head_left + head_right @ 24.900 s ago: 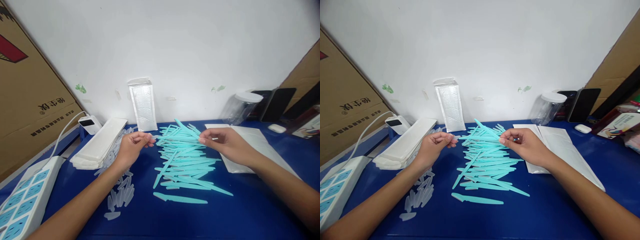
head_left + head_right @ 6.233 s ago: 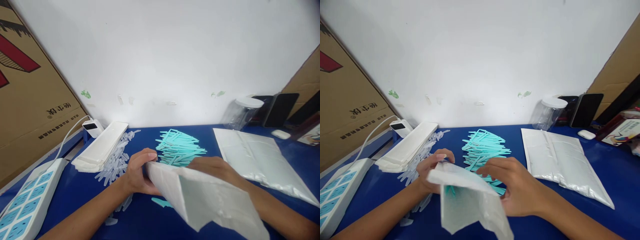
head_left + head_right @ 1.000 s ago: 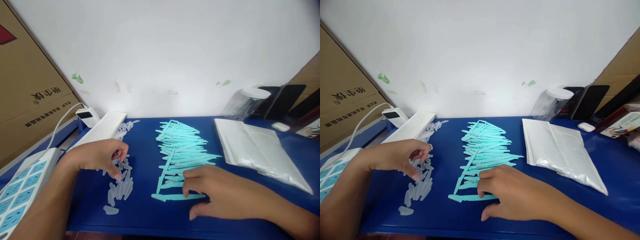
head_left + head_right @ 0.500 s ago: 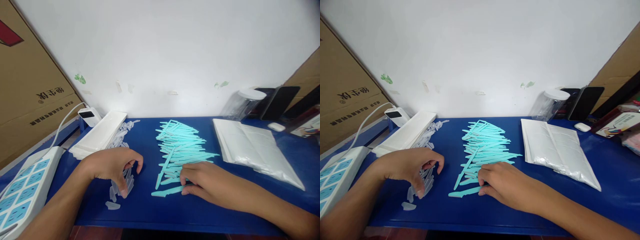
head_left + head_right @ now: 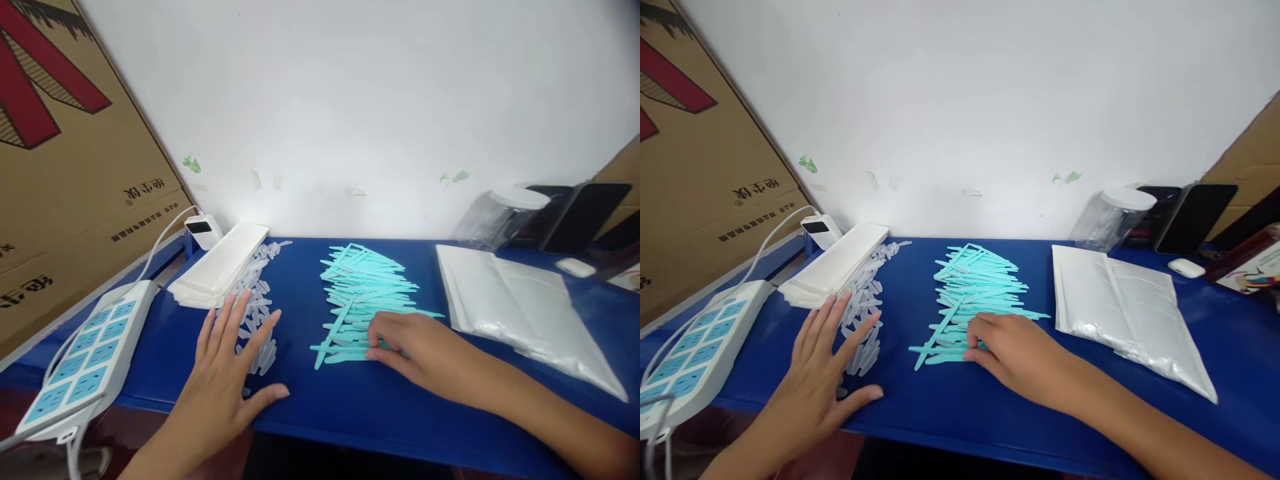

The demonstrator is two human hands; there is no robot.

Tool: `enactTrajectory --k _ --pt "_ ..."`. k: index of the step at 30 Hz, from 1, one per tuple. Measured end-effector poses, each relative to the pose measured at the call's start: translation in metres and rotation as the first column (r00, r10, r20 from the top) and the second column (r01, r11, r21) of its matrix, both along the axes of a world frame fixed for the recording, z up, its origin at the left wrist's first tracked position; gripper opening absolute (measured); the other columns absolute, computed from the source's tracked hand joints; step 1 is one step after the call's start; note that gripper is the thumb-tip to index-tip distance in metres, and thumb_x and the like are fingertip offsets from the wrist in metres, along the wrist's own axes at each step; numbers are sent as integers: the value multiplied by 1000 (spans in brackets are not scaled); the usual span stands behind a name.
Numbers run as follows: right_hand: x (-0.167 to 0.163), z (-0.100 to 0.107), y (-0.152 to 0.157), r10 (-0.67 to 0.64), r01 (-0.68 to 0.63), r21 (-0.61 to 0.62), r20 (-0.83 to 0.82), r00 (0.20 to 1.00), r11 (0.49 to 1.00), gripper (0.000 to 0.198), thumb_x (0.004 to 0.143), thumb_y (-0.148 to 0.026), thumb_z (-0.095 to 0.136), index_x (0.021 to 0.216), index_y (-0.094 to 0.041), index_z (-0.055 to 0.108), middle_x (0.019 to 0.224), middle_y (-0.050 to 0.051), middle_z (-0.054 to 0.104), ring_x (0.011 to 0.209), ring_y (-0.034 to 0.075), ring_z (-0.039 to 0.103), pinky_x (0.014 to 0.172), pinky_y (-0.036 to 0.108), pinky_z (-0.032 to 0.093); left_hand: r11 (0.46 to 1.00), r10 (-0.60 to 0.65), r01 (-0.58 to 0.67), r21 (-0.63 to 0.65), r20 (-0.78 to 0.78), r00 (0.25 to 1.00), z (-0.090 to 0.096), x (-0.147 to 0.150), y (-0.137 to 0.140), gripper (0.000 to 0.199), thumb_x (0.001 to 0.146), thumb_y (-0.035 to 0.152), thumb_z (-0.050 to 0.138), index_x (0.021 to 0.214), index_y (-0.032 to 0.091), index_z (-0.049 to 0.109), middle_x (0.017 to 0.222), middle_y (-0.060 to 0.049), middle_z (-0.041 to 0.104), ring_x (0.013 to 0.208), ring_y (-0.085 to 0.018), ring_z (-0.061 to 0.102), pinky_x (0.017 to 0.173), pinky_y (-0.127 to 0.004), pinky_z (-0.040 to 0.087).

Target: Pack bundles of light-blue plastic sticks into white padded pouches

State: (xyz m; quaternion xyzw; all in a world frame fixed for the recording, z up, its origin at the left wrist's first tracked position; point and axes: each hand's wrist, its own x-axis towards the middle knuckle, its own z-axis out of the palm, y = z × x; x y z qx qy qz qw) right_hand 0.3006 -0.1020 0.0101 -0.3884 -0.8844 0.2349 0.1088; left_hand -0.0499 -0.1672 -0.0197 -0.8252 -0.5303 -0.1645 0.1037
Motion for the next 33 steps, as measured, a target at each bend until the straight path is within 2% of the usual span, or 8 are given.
enactTrajectory --k 4,9,13,17,21,26,30,33 --pt "8 1 11 -45 52 102 -76 996 993 20 108 -37 59 93 -23 59 83 0 63 71 17 59 64 29 39 984 20 -22 -176 -13 1000 -10 -8 33 94 99 67 59 173 37 10 181 -9 -10 165 -48 1 126 -74 19" --pt "20 1 26 -92 125 227 -149 985 966 22 107 -38 61 92 -22 59 75 -3 54 66 16 54 63 27 38 967 -18 21 -254 16 1000 -8 -1 82 89 101 68 54 173 35 13 182 -12 -7 165 -46 -2 128 -72 13" --pt "28 0 34 -146 195 253 -200 969 948 23 106 -40 61 92 -22 60 74 -3 52 65 15 52 61 27 38 986 -47 53 -158 36 998 -6 11 111 71 103 65 52 161 26 44 175 -17 25 164 -42 15 129 -65 16" --pt "35 -3 42 -199 256 267 -224 954 929 24 106 -42 60 92 -22 62 74 -2 55 63 15 51 60 27 37 993 -79 87 -80 104 991 1 17 135 45 102 60 57 121 22 68 128 -14 64 127 -34 55 112 -51 41" --pt "40 -5 50 -243 301 254 -234 941 919 26 105 -44 60 92 -21 63 74 -2 55 62 15 51 59 28 36 963 -146 174 -206 145 979 11 18 161 40 100 59 58 97 21 69 97 -8 66 98 -27 60 94 -41 46" --pt "44 -7 57 -271 331 248 -247 930 911 25 104 -43 62 92 -21 64 72 -3 53 64 16 51 61 29 38 886 -160 190 -423 107 981 25 23 198 50 93 68 63 87 19 73 89 -7 69 88 -25 62 78 -34 45" --pt "46 -5 59 -298 362 243 -264 917 900 26 104 -43 61 91 -21 64 72 -2 54 65 17 51 61 30 38 870 -178 188 -456 66 982 33 32 218 50 86 70 69 81 20 74 82 -7 72 83 -25 64 74 -33 45" --pt "49 -5 63 -314 401 278 -309 898 873 27 104 -45 60 91 -22 64 78 1 60 71 19 55 66 32 42 865 -222 216 -452 41 974 35 39 223 49 86 70 70 75 22 73 77 -6 72 82 -26 64 86 -37 48"
